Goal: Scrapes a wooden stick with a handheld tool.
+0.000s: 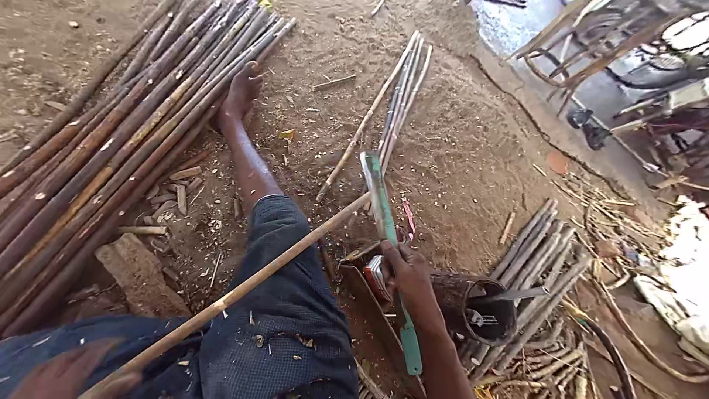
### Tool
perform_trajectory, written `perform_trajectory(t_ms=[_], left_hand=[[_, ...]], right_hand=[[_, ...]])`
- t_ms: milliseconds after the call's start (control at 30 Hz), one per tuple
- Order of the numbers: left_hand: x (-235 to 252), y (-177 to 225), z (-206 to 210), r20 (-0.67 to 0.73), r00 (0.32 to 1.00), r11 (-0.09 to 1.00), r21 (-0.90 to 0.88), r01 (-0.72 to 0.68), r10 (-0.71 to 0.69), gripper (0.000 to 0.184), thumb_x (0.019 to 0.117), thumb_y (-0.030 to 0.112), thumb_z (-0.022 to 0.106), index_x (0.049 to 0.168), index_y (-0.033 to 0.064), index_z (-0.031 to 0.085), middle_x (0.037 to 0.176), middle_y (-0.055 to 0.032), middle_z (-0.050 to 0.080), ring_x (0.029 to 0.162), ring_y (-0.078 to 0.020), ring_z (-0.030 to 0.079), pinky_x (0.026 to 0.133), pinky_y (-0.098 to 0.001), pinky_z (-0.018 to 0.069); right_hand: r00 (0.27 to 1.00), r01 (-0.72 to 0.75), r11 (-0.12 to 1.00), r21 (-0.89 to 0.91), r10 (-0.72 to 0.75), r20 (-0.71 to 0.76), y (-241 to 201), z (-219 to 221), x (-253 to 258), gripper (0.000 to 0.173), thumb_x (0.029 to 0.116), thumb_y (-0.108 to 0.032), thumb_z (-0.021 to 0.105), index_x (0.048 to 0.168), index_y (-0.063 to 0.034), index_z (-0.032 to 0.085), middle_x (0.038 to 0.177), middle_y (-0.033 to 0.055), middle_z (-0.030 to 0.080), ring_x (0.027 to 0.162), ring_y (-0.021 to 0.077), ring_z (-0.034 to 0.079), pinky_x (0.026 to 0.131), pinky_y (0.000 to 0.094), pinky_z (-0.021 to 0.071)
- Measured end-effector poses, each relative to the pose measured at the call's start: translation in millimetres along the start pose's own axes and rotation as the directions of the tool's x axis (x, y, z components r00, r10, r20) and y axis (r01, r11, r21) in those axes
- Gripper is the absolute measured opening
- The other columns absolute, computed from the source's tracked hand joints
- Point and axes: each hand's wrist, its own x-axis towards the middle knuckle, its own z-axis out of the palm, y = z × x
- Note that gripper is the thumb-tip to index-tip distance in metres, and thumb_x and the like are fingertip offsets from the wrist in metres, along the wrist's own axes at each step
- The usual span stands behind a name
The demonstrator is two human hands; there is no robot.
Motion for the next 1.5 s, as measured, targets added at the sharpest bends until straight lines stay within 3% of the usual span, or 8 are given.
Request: perform_trajectory(t_ms=[200, 367, 500, 633, 867, 1000, 1133, 1500], left_hand=[[84.7, 15.0, 84.7, -0.246, 0.951, 0.983, 0.042, -0.181, 0.185, 0.074, 0.1002, 0.071, 0.024, 0.106, 0.0162, 0.073, 0.080, -0.0039, 0.069, 0.069, -0.0256, 0.069, 0.060, -0.0563, 0.0555], [73.4, -2.1, 85.5, -0.315, 0.936, 0.986, -0.003, -0.170, 0.160, 0.068, 0.0972, 0.073, 0.037, 0.108, 0.0188, 0.077, 0.088, -0.0011, 0.073, 0.076, -0.0187, 0.070, 0.067, -0.0507, 0.0580], [77.3, -5.0, 84.2, -0.291, 0.941, 0.981, -0.025, -0.191, 0.175, 0.063, 0.0997, 0.066, 0.037, 0.104, 0.0171, 0.076, 0.083, 0.0005, 0.072, 0.072, -0.0158, 0.069, 0.066, -0.0481, 0.0575], [76.4, -1.2, 82.1, -0.228, 0.962, 0.987, -0.016, -0.157, 0.150, 0.065, 0.1006, 0.068, 0.029, 0.100, 0.0206, 0.074, 0.075, 0.0017, 0.066, 0.066, -0.0183, 0.066, 0.059, -0.0510, 0.0534], [80.0, -10.9, 76.8, -0.159, 0.979, 0.991, -0.021, -0.133, 0.129, 0.072, 0.0999, 0.071, 0.019, 0.089, 0.0208, 0.069, 0.061, 0.0045, 0.056, 0.054, -0.0159, 0.058, 0.050, -0.0455, 0.0489], [82.3, -7.9, 72.8, -0.181, 0.969, 0.985, -0.015, -0.173, 0.167, 0.069, 0.0991, 0.073, 0.022, 0.090, 0.0202, 0.066, 0.057, 0.0073, 0.052, 0.050, -0.0124, 0.056, 0.048, -0.0408, 0.0485], [86.1, -12.9, 69.8, -0.101, 0.980, 0.983, -0.048, -0.175, 0.170, 0.057, 0.0976, 0.068, 0.037, 0.093, 0.0199, 0.067, 0.061, 0.0068, 0.055, 0.052, -0.0111, 0.057, 0.050, -0.0394, 0.0495], [97.4, -14.0, 53.4, 0.015, 0.986, 0.969, -0.188, -0.160, 0.166, 0.057, 0.1037, 0.059, 0.033, 0.088, 0.0181, 0.068, 0.058, 0.0078, 0.055, 0.049, -0.0075, 0.052, 0.049, -0.0318, 0.0468]], right_hand=[[0.993, -0.028, 0.945, -0.326, 0.064, 0.100, 21.2, 58.0, -2.2, 0.049, 0.1038, -0.056, 0.051, 0.101, -0.0098, 0.067, 0.070, 0.0093, 0.060, 0.059, 0.0254, 0.060, 0.057, 0.0489, 0.0524], [0.994, -0.058, 0.966, -0.250, 0.080, 0.079, 31.5, 41.4, 3.2, 0.060, 0.1012, -0.068, 0.044, 0.102, -0.0113, 0.064, 0.063, 0.0098, 0.055, 0.048, 0.0237, 0.052, 0.046, 0.0428, 0.0466], [0.932, 0.186, 0.814, -0.550, 0.031, 0.360, 14.4, 65.5, -22.0, 0.051, 0.1029, -0.059, 0.048, 0.099, -0.0126, 0.067, 0.077, 0.0100, 0.065, 0.075, 0.0297, 0.067, 0.068, 0.0557, 0.0544], [0.998, -0.034, 0.936, -0.352, 0.047, 0.030, 25.0, 48.6, -3.3, 0.061, 0.1012, -0.068, 0.045, 0.101, -0.0098, 0.064, 0.066, 0.0121, 0.056, 0.053, 0.0281, 0.055, 0.049, 0.0489, 0.0476], [0.994, -0.044, 0.945, -0.323, 0.073, 0.077, 23.7, 39.4, -1.9, 0.060, 0.0998, -0.068, 0.047, 0.099, -0.0112, 0.065, 0.063, 0.0092, 0.055, 0.049, 0.0239, 0.053, 0.046, 0.0440, 0.0463], [0.929, 0.167, 0.818, -0.551, 0.056, 0.366, 16.1, 66.1, -26.5, 0.053, 0.1027, -0.061, 0.046, 0.097, -0.0122, 0.066, 0.075, 0.0088, 0.063, 0.073, 0.0280, 0.066, 0.067, 0.0536, 0.0538], [0.995, -0.049, 0.948, -0.313, 0.075, 0.069, 29.1, 51.7, -3.6, 0.061, 0.0995, -0.070, 0.046, 0.099, -0.0103, 0.062, 0.062, 0.0093, 0.054, 0.048, 0.0238, 0.052, 0.045, 0.0434, 0.0468], [0.946, 0.146, 0.835, -0.530, 0.038, 0.321, 14.3, 74.4, -18.9, 0.050, 0.1038, -0.056, 0.048, 0.100, -0.0098, 0.067, 0.077, 0.0111, 0.064, 0.072, 0.0300, 0.066, 0.067, 0.0550, 0.0546]])
